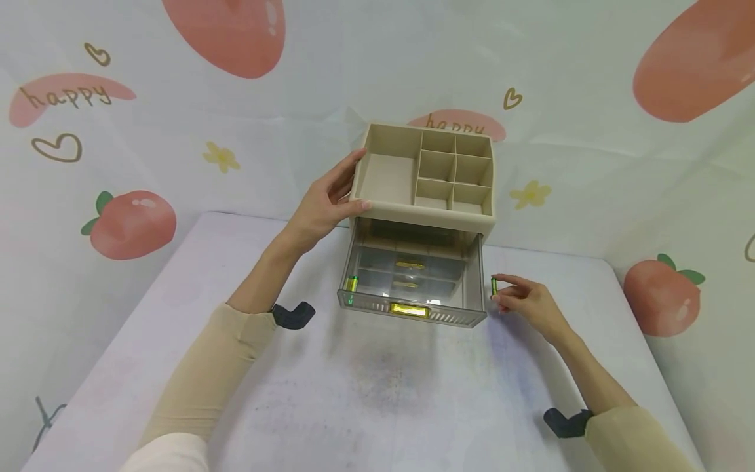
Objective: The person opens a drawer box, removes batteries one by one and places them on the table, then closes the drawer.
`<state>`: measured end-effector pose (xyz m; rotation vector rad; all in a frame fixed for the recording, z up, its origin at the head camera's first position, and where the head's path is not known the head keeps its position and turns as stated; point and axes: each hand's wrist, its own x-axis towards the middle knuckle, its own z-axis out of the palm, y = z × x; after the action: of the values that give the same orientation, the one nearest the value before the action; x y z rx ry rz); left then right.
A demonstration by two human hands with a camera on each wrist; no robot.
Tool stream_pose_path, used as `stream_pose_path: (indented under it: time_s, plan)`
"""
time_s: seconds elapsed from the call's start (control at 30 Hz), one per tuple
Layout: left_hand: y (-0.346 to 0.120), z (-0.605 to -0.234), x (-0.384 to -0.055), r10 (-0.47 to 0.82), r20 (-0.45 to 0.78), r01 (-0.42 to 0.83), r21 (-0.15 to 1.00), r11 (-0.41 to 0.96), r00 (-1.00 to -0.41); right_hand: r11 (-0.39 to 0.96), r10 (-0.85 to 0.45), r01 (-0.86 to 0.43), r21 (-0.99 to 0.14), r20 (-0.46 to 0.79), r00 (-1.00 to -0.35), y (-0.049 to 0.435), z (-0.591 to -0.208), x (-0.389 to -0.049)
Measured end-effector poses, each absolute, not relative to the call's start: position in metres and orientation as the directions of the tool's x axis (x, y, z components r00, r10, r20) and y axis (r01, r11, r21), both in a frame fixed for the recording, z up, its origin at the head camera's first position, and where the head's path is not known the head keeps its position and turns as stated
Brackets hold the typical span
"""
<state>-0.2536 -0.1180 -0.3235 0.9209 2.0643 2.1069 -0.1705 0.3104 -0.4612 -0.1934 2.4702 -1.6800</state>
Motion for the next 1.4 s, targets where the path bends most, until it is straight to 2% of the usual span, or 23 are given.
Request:
stream_pose_path:
  time_s: [0.3, 1.13, 1.4]
  plan:
    - [-0.117, -0.324, -0.254, 0.435, 0.368, 0.359, 0.927, -0.106, -0.822, 0.381, -0.211, 0.006, -0.925, -0.093, -0.973, 0.312, -0.472, -0.175]
    - [-0.118, -0.325, -0.253, 0.445, 0.363, 0.35, 0.93, -0.114, -0.819, 0.544, -0.27, -0.049, -0.838, -0.12, -0.955, 0.311, -0.475, -0.185]
    - [-0.116, -0.325, -0.252, 0.44, 0.365, 0.341, 0.93, -0.137, -0.82, 0.527, -0.276, -0.001, -0.85, -0.17, -0.946, 0.311, -0.476, -0.188]
